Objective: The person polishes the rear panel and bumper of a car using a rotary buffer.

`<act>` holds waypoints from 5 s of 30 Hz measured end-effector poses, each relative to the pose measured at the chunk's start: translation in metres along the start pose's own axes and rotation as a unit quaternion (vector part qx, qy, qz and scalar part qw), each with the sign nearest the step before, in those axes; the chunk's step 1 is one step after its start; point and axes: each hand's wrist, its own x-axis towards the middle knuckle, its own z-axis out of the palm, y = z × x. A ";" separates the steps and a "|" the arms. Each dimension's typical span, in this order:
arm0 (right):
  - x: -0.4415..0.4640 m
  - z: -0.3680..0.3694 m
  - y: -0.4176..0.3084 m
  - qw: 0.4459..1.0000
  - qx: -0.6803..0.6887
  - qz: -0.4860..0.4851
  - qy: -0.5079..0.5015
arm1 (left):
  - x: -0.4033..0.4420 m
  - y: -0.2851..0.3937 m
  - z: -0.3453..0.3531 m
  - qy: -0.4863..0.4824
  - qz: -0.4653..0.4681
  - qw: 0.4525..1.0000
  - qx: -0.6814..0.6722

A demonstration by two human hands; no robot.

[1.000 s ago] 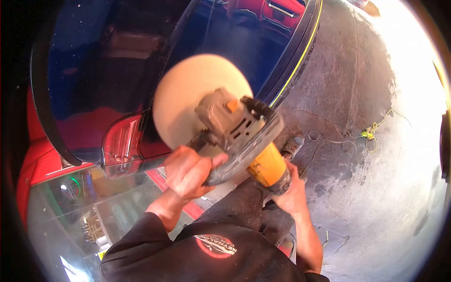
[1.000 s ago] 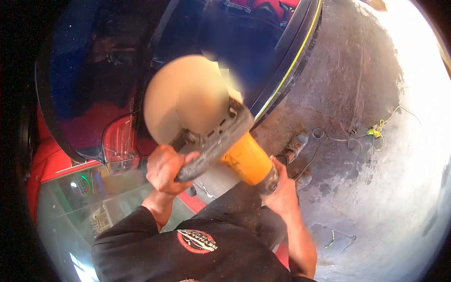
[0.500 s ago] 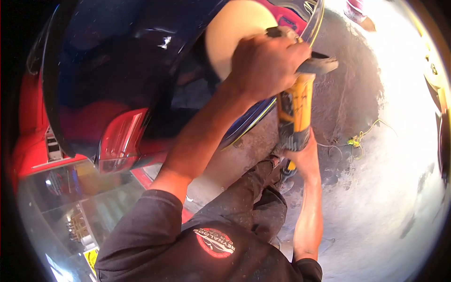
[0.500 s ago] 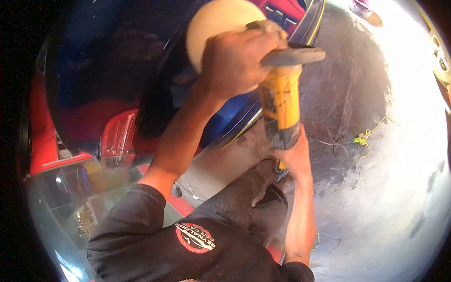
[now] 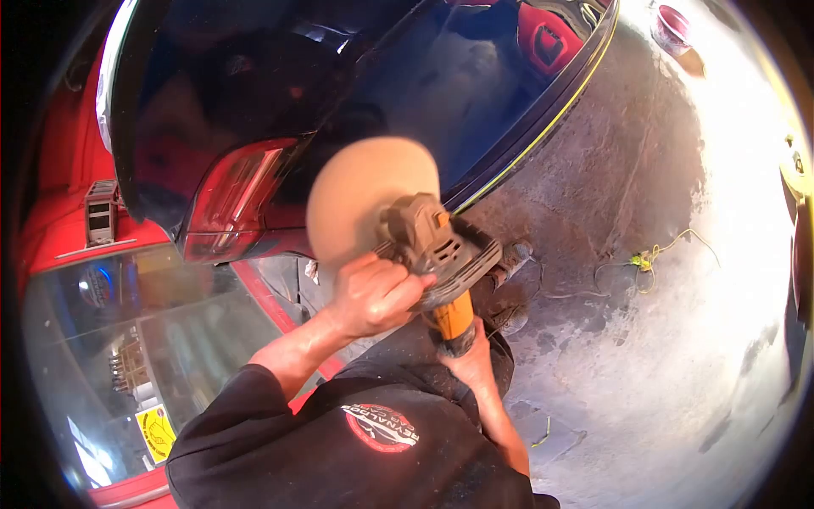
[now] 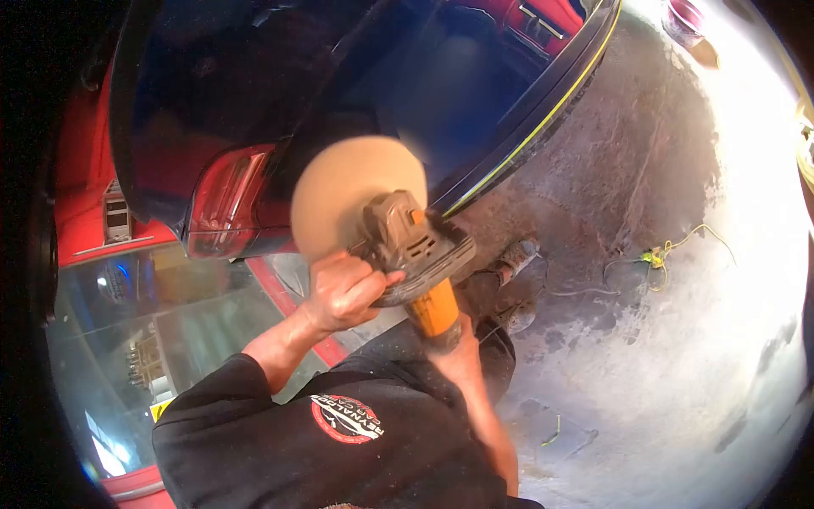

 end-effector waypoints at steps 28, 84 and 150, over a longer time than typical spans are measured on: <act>0.116 -0.093 -0.146 0.959 0.228 -0.080 0.150 | 0.297 -0.090 0.077 0.016 0.073 0.997 -0.036; 0.139 -0.181 -0.207 0.966 0.198 -0.036 0.161 | 0.387 -0.098 0.113 0.017 0.027 0.996 -0.078; 0.289 -0.538 -0.378 0.997 -0.075 0.015 0.021 | 0.657 -0.123 0.165 0.092 -0.119 0.978 -0.142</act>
